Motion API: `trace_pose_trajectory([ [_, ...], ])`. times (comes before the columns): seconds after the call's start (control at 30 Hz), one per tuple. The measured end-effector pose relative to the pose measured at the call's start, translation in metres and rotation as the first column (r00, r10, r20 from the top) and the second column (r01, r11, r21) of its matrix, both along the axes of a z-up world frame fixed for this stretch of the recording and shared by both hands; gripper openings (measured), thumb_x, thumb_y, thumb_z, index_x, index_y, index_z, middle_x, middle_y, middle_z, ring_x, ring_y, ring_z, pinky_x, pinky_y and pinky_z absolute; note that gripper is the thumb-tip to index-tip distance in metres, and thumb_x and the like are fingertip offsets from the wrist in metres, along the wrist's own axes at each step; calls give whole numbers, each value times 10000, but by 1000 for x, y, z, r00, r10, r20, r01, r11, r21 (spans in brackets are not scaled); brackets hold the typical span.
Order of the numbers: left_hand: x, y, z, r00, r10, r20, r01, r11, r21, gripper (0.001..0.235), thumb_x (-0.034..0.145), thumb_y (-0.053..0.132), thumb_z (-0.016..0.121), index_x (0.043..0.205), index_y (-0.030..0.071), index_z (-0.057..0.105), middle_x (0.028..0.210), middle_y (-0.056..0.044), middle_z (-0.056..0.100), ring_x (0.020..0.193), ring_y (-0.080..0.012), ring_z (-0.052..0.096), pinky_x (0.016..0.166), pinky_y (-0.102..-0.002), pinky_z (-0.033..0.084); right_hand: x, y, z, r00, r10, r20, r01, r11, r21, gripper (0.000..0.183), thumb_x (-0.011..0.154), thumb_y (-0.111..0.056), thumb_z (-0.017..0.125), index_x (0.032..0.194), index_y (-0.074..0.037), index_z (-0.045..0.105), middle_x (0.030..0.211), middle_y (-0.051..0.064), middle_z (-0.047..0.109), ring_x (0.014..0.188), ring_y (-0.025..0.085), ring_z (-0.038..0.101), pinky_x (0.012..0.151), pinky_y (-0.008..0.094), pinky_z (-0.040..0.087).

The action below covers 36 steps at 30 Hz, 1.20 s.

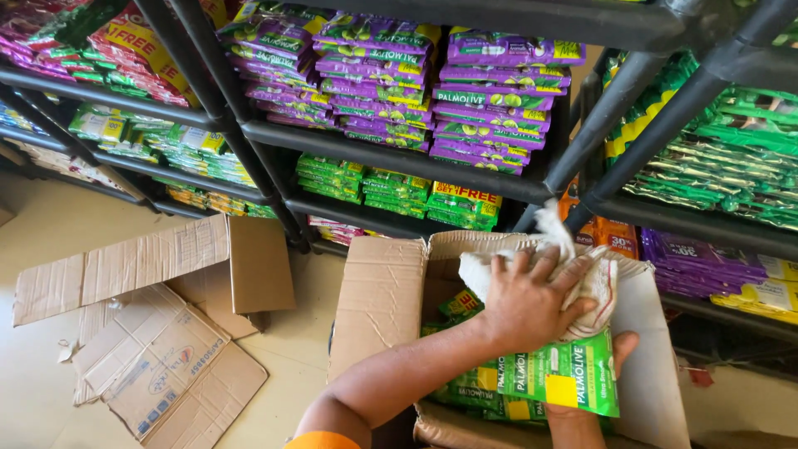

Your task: The recorder is taking Palmolive soap bar packages out of a shipping box, wiping them with a cloth, and preparing them for shelving.

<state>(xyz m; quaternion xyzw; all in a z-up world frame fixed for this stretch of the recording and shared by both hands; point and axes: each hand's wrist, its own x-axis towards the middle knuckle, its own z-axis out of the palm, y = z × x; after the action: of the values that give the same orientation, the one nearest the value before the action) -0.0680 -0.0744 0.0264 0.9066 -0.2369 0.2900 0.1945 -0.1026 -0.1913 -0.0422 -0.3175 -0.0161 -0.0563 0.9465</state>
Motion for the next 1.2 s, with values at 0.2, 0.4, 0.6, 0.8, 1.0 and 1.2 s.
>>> trace_pose_trajectory([
  [0.2, -35, -3, -18, 999, 8, -41, -8, 1000, -8, 534, 947, 471, 623, 1354, 127, 660, 1314, -133, 639, 1187, -343, 579, 928, -691, 453, 27, -42, -50, 992, -8, 128, 11, 1000, -26, 1016, 940, -806, 463, 1693, -153, 265, 1708, 151, 319, 1528, 331, 367, 1284, 520, 245],
  [0.4, -65, -11, -32, 954, -295, 59, 297, 955, -18, 340, 994, 267, 676, 1300, 120, 694, 1149, -51, 631, 980, -204, 556, 809, -444, 428, 67, -83, -225, 960, 97, 262, -117, 991, 61, 803, 1115, -701, 425, 1580, -52, 344, 1524, 184, 435, 1406, 375, 420, 1235, 670, 301],
  [0.6, -11, -9, -19, 985, -123, 118, 141, 977, -160, 316, 942, 316, 682, 1183, 113, 693, 1032, -75, 623, 961, -264, 590, 832, -511, 453, 8, -24, -39, 983, 102, 153, -174, 786, 593, 743, 1154, -542, 359, 1711, -51, 383, 1673, 228, 468, 1502, 429, 446, 1254, 580, 299],
  [0.8, -51, -1, -23, 989, -132, 61, 138, 983, -119, 391, 924, 343, 704, 1231, 102, 703, 1054, -88, 609, 1006, -288, 589, 875, -562, 457, 37, -55, -78, 998, 61, 15, -61, 998, 6, 886, 1011, -707, 389, 1643, -87, 353, 1645, 107, 443, 1471, 304, 426, 1280, 503, 282],
  [1.0, -32, -10, -20, 969, -202, 143, 224, 960, -166, 314, 962, 359, 676, 1206, 161, 681, 1204, -70, 643, 1036, -244, 580, 819, -457, 428, 63, -68, -153, 993, 54, -109, -68, 990, -124, 887, 963, -736, 433, 1592, -117, 346, 1632, 71, 441, 1437, 292, 431, 1278, 541, 278],
  [1.2, -48, 3, 14, 994, -61, 92, 61, 998, 2, 960, 677, 748, 652, 1390, 108, 592, 1325, -239, 647, 1245, -432, 554, 904, -679, 450, 47, -40, -92, 982, 27, -187, -37, 998, -49, 823, 925, -683, 514, 1557, -166, 408, 1570, 43, 492, 1388, 270, 484, 1206, 530, 339],
])
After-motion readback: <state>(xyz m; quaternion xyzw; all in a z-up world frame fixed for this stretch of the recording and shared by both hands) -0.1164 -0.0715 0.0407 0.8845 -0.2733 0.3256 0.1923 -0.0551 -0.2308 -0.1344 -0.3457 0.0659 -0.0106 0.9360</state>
